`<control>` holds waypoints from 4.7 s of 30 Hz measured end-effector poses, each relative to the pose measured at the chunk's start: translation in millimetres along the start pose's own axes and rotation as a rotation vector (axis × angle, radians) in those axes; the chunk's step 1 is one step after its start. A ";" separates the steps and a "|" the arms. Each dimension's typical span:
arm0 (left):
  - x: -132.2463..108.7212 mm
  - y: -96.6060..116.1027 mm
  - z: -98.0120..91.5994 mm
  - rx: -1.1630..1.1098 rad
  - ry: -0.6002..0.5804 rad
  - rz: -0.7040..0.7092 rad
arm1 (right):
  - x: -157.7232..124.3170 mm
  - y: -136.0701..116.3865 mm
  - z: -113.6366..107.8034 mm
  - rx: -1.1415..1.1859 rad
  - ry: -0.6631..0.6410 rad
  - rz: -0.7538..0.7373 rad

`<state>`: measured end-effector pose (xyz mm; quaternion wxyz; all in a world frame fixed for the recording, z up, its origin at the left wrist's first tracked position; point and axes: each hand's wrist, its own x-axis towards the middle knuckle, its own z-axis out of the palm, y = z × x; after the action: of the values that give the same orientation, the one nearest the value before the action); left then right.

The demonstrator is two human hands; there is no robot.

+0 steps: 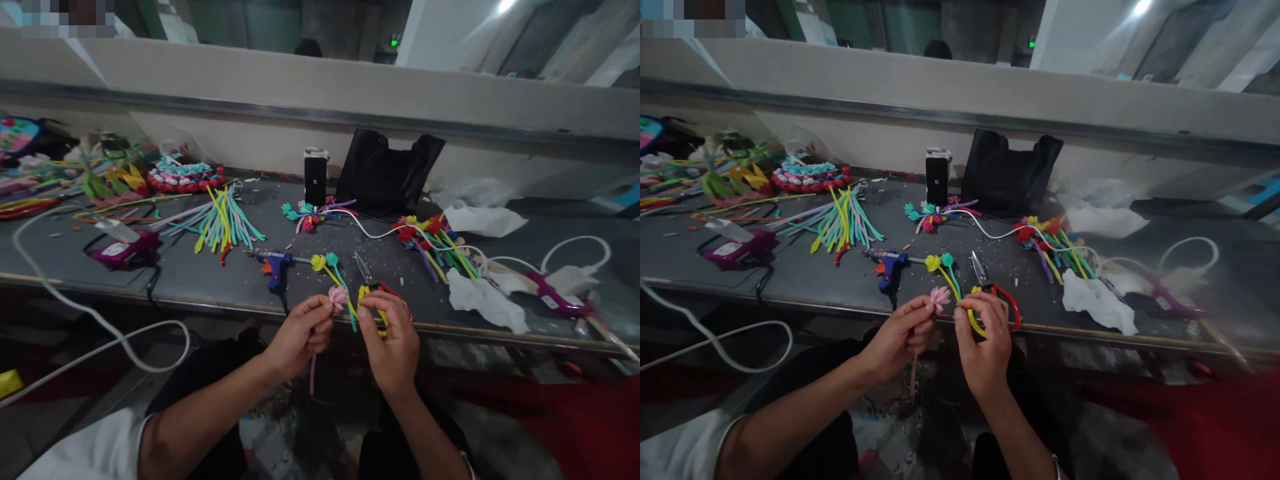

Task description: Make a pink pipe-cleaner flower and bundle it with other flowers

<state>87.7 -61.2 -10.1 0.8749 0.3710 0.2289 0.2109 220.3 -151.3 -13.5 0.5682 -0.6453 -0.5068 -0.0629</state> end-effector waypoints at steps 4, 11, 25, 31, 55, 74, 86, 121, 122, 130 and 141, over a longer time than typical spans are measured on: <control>-1.3 -0.1 -0.2 -0.065 -0.042 -0.025 | 0.0 -0.4 1.8 -0.017 -0.017 -0.007; -2.8 -1.5 1.1 -0.066 -0.075 -0.032 | -0.7 -2.6 2.4 -0.051 -0.032 -0.081; -2.0 -11.4 3.7 0.089 0.020 0.046 | -1.3 -4.6 5.1 -0.130 -0.032 -0.173; -2.5 -13.1 6.1 0.164 0.034 0.068 | -4.2 -2.9 6.7 -0.133 -0.019 -0.155; -1.0 -10.7 6.8 0.300 0.065 0.139 | -3.0 -0.8 5.3 -0.138 -0.056 -0.173; 0.1 -11.4 2.9 0.444 0.132 0.223 | -0.1 -5.1 1.0 -0.069 -0.023 -0.092; 2.4 -13.1 -1.2 0.796 0.112 0.431 | -2.2 -4.4 2.5 -0.094 -0.002 -0.075; -0.2 -8.3 1.0 0.170 -0.009 0.047 | -2.3 -4.5 1.2 0.001 -0.039 -0.060; -0.6 -7.8 1.7 0.184 -0.005 0.047 | -2.5 -4.4 1.4 -0.005 -0.038 -0.060; -1.0 -10.4 2.7 0.289 0.015 0.082 | -2.8 -3.8 0.6 -0.052 -0.056 -0.086; 1.6 -14.3 -0.7 0.419 0.023 0.181 | -2.2 -4.8 -1.4 -0.046 -0.104 -0.049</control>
<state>91.4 -69.0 -21.6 0.7536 0.5611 0.2436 0.2405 216.4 -154.4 -11.3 0.5246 -0.6479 -0.5496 -0.0548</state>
